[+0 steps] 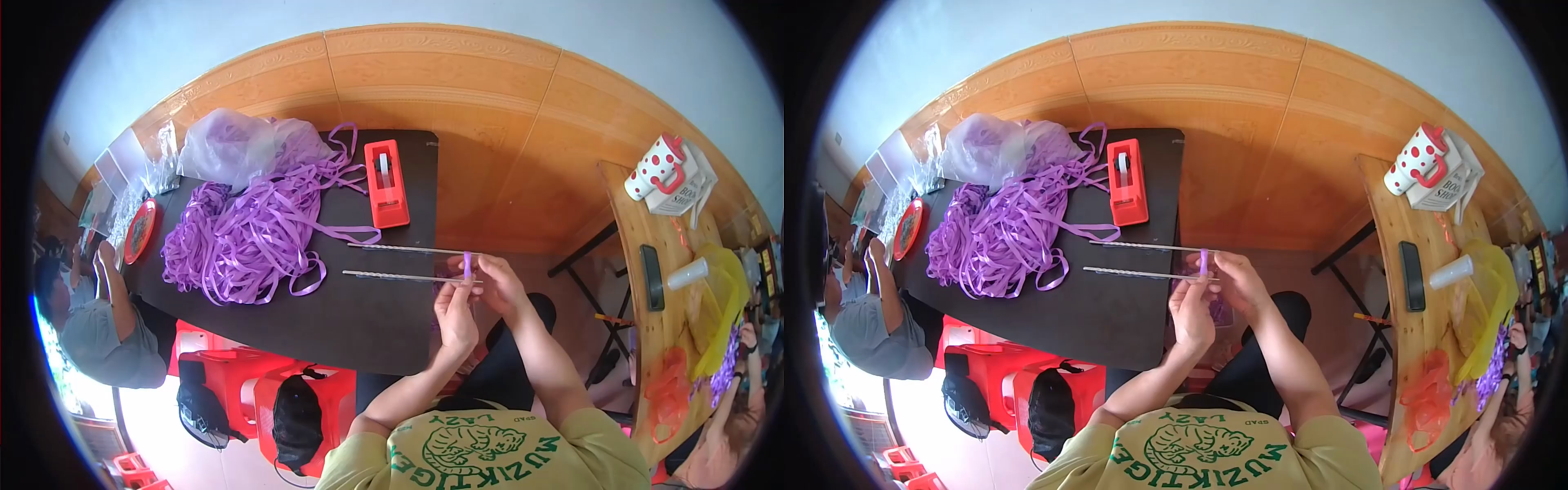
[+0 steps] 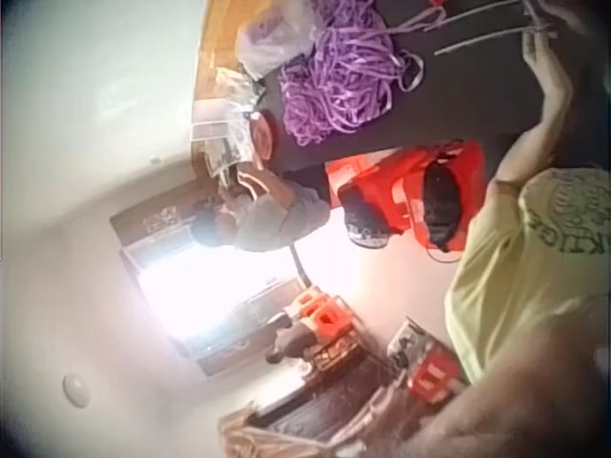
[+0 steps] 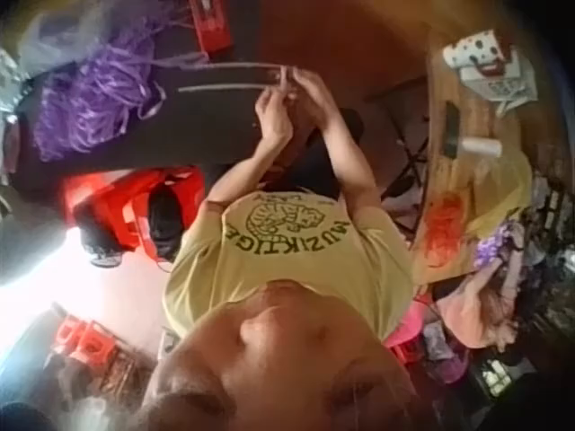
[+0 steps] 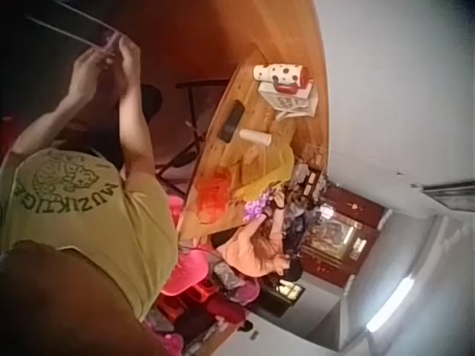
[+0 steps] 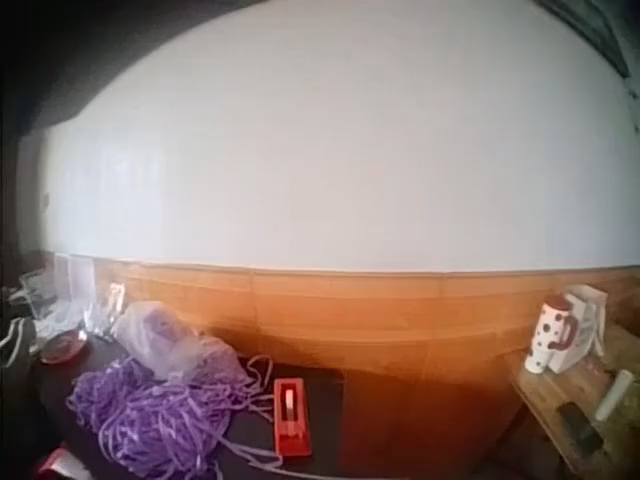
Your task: Weaving purple ribbons around two parallel metal rods to create a decorative item.
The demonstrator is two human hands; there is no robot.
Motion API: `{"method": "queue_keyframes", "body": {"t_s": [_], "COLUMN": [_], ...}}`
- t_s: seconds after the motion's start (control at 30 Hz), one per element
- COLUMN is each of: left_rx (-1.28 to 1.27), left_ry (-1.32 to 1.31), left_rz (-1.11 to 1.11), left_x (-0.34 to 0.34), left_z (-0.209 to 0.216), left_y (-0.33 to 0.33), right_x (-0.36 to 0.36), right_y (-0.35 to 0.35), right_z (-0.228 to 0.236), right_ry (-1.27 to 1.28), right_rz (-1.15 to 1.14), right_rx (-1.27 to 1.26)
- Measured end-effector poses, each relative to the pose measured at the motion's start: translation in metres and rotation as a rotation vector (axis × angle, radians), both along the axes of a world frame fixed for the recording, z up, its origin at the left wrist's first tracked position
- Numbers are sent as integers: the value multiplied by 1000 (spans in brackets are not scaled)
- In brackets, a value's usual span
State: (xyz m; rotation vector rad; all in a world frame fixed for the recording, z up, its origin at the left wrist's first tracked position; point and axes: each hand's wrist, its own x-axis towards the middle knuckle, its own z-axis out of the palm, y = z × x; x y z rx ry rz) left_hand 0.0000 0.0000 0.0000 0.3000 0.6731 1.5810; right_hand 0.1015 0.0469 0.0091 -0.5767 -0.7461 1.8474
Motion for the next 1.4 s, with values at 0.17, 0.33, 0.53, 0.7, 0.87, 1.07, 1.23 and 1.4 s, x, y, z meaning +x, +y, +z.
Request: {"method": "queue_keyframes", "body": {"t_s": [0.17, 0.33, 0.53, 0.7, 0.87, 1.07, 1.23, 1.4], "left_rx": [9, 67, 292, 461, 531, 591, 398, 284], "left_ry": [43, 329, 725, 676, 690, 809, 720, 726], "left_rz": [11, -13, -574, -1329, -1328, -1030, -913, -708], "left_x": [3, 3, -24, -78, -134, -184, -201, -218], "left_z": [5, -8, -14, 37, 73, 109, 114, 121], "left_y": [0, -28, -77, -102, -94, -80, -69, -59], "right_x": [-13, -30, -29, -34, -38, -40, -49, -50], "right_y": [-3, -1, -4, -8, -9, -6, -9, -10], "right_z": [25, 19, 20, 19, 22, 15, 21, 15], "right_ry": [-374, -404, -316, -223, -210, -359, -262, -196], "right_rz": [-75, -334, -406, -452, -546, -627, -670, -745], "right_rx": [-162, -109, -68, -185, -215, -35, -95, -112]}}
